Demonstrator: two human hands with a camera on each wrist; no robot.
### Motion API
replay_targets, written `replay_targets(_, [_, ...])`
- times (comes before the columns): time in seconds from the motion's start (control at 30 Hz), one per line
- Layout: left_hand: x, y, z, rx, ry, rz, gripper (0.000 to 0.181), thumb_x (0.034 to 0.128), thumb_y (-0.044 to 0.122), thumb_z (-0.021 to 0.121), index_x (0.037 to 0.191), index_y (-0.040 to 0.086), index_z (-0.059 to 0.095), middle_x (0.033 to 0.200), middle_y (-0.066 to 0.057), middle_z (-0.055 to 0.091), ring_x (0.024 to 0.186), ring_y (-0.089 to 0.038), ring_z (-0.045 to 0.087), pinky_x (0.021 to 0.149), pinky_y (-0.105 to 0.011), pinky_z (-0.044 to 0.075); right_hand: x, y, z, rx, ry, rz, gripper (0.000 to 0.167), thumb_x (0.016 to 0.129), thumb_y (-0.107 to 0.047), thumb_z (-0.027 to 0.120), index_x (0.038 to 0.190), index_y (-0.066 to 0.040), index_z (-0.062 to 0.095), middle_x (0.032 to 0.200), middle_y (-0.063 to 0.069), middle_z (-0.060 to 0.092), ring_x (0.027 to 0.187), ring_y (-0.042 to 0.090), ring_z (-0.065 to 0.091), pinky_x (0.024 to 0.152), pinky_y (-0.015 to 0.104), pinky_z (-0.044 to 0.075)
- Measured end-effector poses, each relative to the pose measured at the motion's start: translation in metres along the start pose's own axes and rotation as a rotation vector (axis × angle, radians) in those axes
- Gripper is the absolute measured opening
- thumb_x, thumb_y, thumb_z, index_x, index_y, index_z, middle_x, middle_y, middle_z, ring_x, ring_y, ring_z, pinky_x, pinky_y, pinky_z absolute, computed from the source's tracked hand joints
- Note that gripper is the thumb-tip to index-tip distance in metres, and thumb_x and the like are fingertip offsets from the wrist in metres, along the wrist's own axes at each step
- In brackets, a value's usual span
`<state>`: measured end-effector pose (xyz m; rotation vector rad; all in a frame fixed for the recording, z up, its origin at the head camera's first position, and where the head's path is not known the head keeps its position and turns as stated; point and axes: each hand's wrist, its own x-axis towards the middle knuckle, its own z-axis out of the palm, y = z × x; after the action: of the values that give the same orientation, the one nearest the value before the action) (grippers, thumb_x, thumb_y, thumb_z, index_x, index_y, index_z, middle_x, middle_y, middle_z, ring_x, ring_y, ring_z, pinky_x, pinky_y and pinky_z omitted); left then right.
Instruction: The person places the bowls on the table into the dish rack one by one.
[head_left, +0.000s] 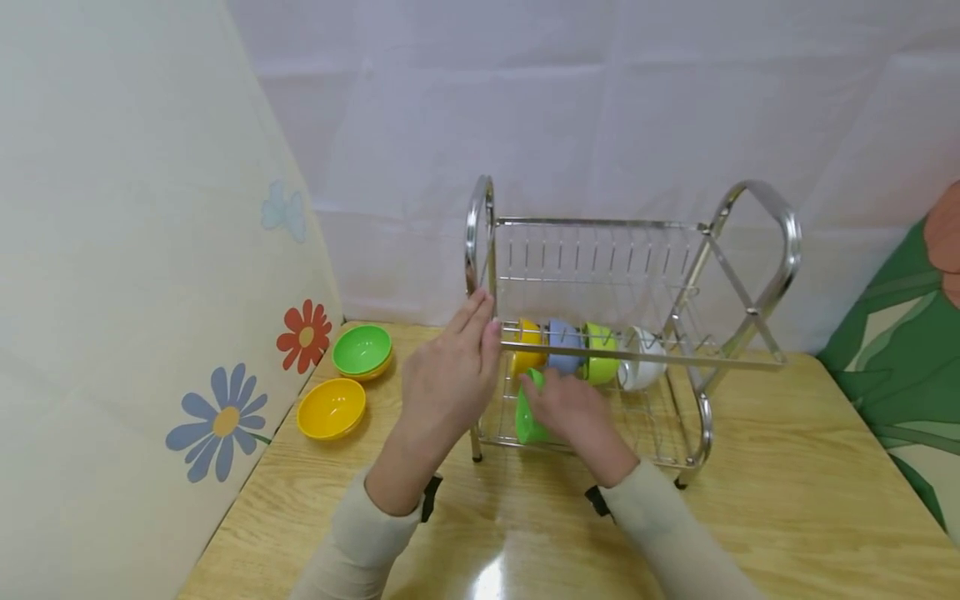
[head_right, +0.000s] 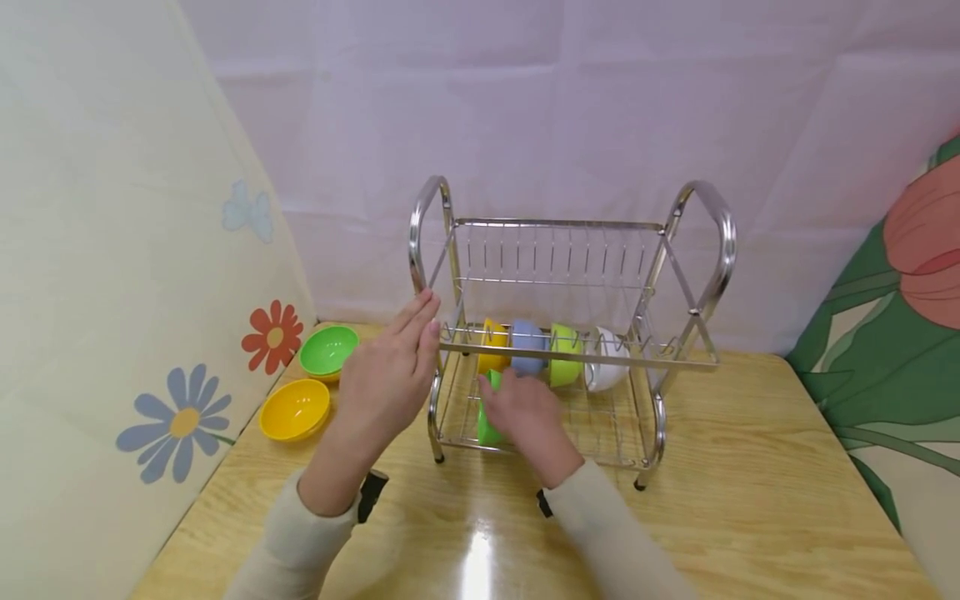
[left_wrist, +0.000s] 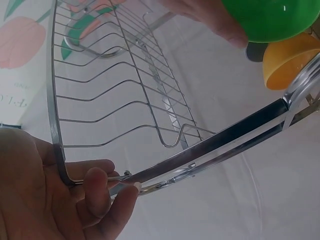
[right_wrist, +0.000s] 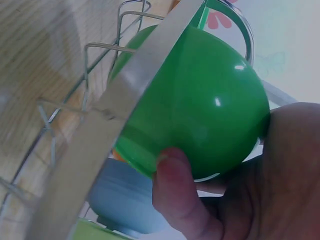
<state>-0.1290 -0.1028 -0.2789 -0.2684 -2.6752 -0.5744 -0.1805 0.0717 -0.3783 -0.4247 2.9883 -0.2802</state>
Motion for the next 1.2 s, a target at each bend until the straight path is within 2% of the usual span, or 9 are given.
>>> replay_targets(0.1, [0.0, 0.0, 0.0, -0.003, -0.007, -0.007, 0.055, 0.1098, 0.047, 0.02, 0.154, 0.024, 0.044, 0.16, 0.011, 0.037, 0.05, -0.015, 0.041, 0.042, -0.027, 0.04, 0.005, -0.006, 0.0, 0.153, -0.017, 0.147, 0.068, 0.106, -0.057, 0.03, 0.119, 0.003, 0.059, 0.082, 0.014, 0.058, 0.065, 0.025, 0.054, 0.052, 0.034, 0.046])
replay_targets(0.23, [0.0, -0.001, 0.001, -0.004, -0.008, -0.011, 0.056, 0.1096, 0.048, 0.019, 0.154, 0.025, 0.043, 0.16, 0.012, 0.037, 0.051, -0.015, 0.044, 0.042, -0.027, 0.04, 0.009, -0.011, 0.0, 0.152, -0.029, 0.192, 0.074, 0.105, -0.061, 0.03, 0.125, 0.004, 0.059, 0.086, 0.014, 0.059, 0.069, 0.026, 0.055, 0.057, 0.035, 0.047])
replay_targets(0.37, [0.0, -0.002, 0.001, 0.005, 0.004, -0.014, 0.057, 0.1096, 0.049, 0.018, 0.154, 0.025, 0.044, 0.16, 0.011, 0.038, 0.055, -0.016, 0.049, 0.042, -0.027, 0.04, 0.011, -0.016, 0.0, 0.149, -0.017, 0.176, 0.067, 0.105, -0.059, 0.031, 0.096, -0.002, 0.064, 0.073, 0.009, 0.057, 0.058, 0.022, 0.052, 0.049, 0.032, 0.043])
replay_targets(0.43, [0.0, -0.002, 0.002, 0.009, 0.005, -0.015, 0.057, 0.1095, 0.049, 0.017, 0.154, 0.025, 0.044, 0.16, 0.012, 0.038, 0.058, -0.018, 0.053, 0.042, -0.027, 0.04, 0.012, -0.019, 0.0, 0.122, -0.002, 0.148, 0.064, 0.106, -0.057, 0.033, 0.078, -0.006, 0.06, 0.065, 0.006, 0.054, 0.051, 0.02, 0.049, 0.045, 0.029, 0.04])
replay_targets(0.53, [0.0, -0.001, 0.002, 0.014, -0.004, -0.015, 0.058, 0.1093, 0.051, 0.016, 0.154, 0.026, 0.043, 0.16, 0.014, 0.036, 0.071, -0.022, 0.065, 0.042, -0.026, 0.04, 0.014, -0.021, 0.003, 0.098, 0.008, 0.12, 0.062, 0.107, -0.054, 0.033, 0.068, -0.01, 0.054, 0.061, 0.005, 0.051, 0.049, 0.018, 0.045, 0.044, 0.028, 0.038])
replay_targets(0.67, [-0.001, 0.0, 0.002, 0.021, -0.015, -0.018, 0.059, 0.1092, 0.051, 0.015, 0.155, 0.026, 0.042, 0.16, 0.014, 0.035, 0.075, -0.022, 0.067, 0.043, -0.026, 0.04, 0.019, -0.023, 0.006, 0.133, -0.026, 0.151, 0.062, 0.105, -0.058, 0.033, 0.073, -0.011, 0.056, 0.066, 0.006, 0.056, 0.053, 0.019, 0.05, 0.045, 0.028, 0.04])
replay_targets(0.83, [-0.001, 0.001, 0.001, 0.014, -0.014, -0.025, 0.059, 0.1093, 0.051, 0.015, 0.155, 0.025, 0.041, 0.161, 0.013, 0.035, 0.055, -0.017, 0.049, 0.043, -0.026, 0.04, 0.021, -0.023, 0.008, 0.166, -0.028, 0.166, 0.066, 0.103, -0.064, 0.031, 0.077, -0.01, 0.058, 0.068, 0.007, 0.058, 0.054, 0.02, 0.052, 0.045, 0.029, 0.041])
replay_targets(0.97, [-0.001, 0.001, 0.001, 0.015, -0.012, -0.021, 0.06, 0.1091, 0.051, 0.014, 0.155, 0.025, 0.042, 0.161, 0.012, 0.036, 0.06, -0.017, 0.054, 0.043, -0.026, 0.04, 0.02, -0.02, 0.01, 0.178, -0.005, 0.131, 0.067, 0.103, -0.065, 0.03, 0.083, -0.007, 0.059, 0.069, 0.008, 0.057, 0.056, 0.021, 0.053, 0.048, 0.031, 0.043])
replay_targets(1.2, [-0.002, 0.0, 0.002, -0.002, 0.007, -0.012, 0.063, 0.1086, 0.052, 0.011, 0.154, 0.024, 0.043, 0.16, 0.011, 0.037, 0.059, -0.018, 0.055, 0.043, -0.025, 0.04, 0.016, -0.016, 0.011, 0.196, -0.013, 0.12, 0.08, 0.103, -0.066, 0.027, 0.116, 0.006, 0.061, 0.077, 0.011, 0.057, 0.064, 0.024, 0.055, 0.056, 0.034, 0.048])
